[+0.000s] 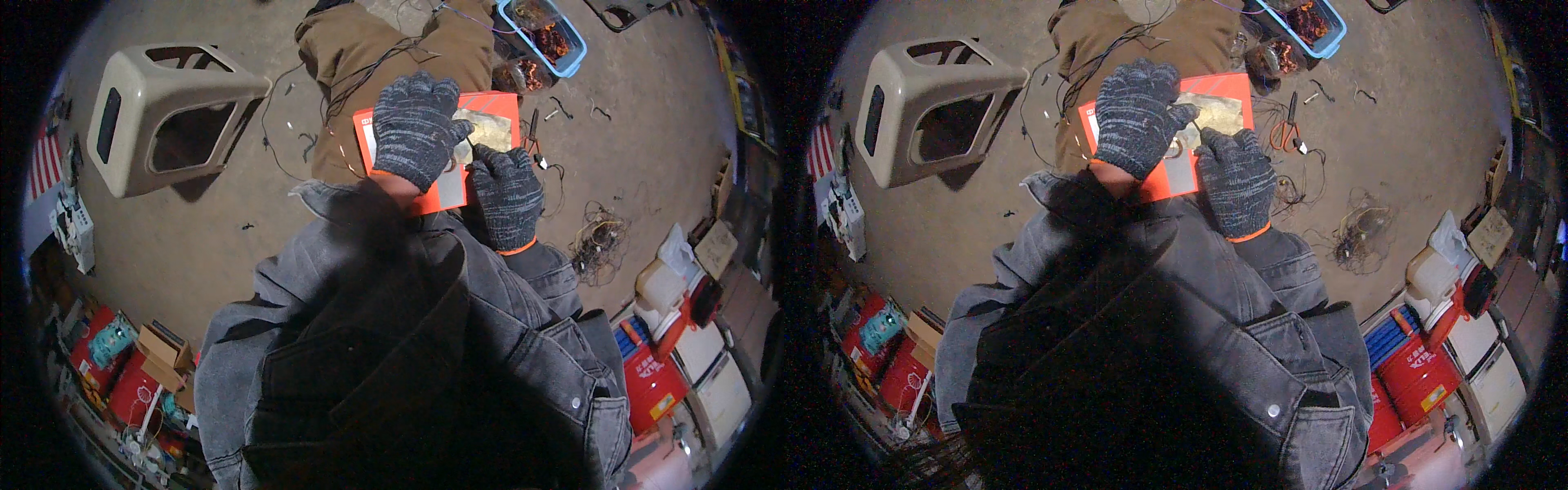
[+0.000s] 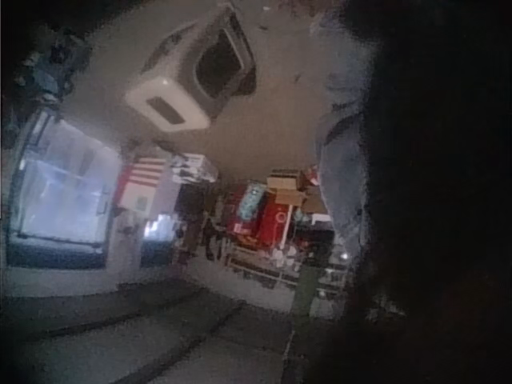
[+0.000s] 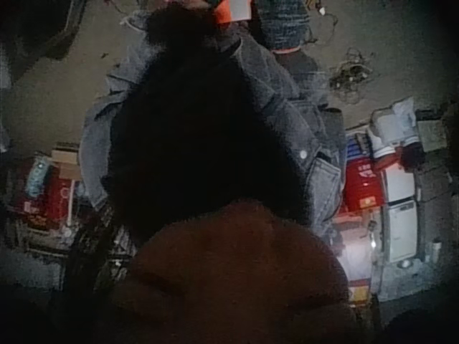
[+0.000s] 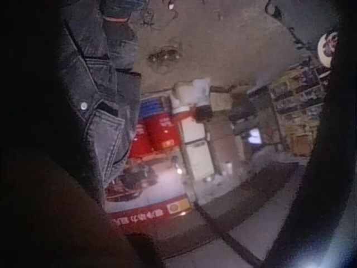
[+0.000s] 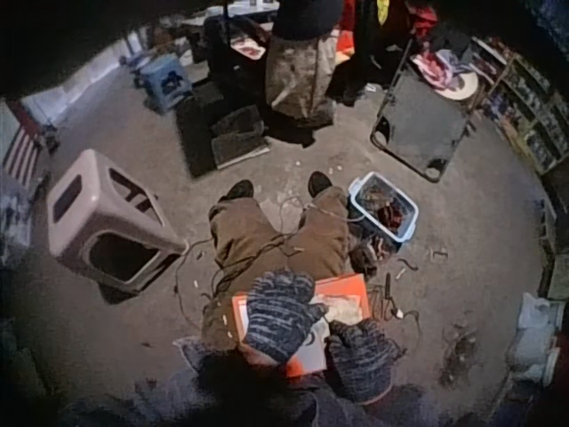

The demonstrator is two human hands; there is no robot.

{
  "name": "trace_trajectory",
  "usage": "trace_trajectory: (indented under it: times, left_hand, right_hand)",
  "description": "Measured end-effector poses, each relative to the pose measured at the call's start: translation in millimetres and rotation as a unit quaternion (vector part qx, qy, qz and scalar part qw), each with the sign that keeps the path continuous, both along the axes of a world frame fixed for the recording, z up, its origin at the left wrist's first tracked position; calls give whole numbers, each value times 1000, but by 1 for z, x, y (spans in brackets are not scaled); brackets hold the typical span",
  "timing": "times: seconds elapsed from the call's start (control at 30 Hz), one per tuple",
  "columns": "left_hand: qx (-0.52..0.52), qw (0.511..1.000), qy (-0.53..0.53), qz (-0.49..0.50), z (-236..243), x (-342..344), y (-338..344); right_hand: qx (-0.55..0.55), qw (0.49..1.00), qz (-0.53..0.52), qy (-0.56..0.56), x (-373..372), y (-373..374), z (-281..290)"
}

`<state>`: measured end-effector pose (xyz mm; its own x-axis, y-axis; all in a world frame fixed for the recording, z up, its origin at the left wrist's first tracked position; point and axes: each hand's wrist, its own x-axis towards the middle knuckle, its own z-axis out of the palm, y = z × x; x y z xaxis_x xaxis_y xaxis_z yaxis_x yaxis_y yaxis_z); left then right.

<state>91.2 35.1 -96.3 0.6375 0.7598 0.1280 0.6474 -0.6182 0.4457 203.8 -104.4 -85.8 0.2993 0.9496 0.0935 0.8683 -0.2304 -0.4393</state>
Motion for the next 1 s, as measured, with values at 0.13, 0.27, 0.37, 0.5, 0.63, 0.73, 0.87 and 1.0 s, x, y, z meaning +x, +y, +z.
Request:
trace_trajectory:
  times: [0.13, 0.27, 0.37, 0.5, 0.63, 0.73, 0.87, 1.0]
  left_hand:
    - [15, 1000, -21, -3, -4, -2, -2]
    - [-30, 998, 45, -29, -4, -4, -1]
    - [-36, 999, 19, -26, -1, -7, 0]
    - [-30, 999, 3, -29, 3, -7, 1]
    - [-22, 999, -21, -19, 5, -6, 1]
    - [-24, 1000, -9, -14, 6, -5, -1]
    - [-26, 999, 8, -19, 4, -4, -2]
    - [-17, 1000, 1, -16, 1, -3, -4]
  right_hand:
    - [22, 1000, 6, 8, 1, -1, -2]
    - [20, 1000, 3, 13, 2, -2, -4]
    - [3, 1000, -15, 10, 1, -3, -2]
    - [29, 999, -12, 8, -1, -1, 1]
    - [45, 999, -9, 30, -1, 1, 4]
    - [31, 998, -17, 44, 0, 1, 5]
    - [28, 998, -22, 59, 1, 2, 5]
    - [23, 994, -37, 105, 2, 3, 6]
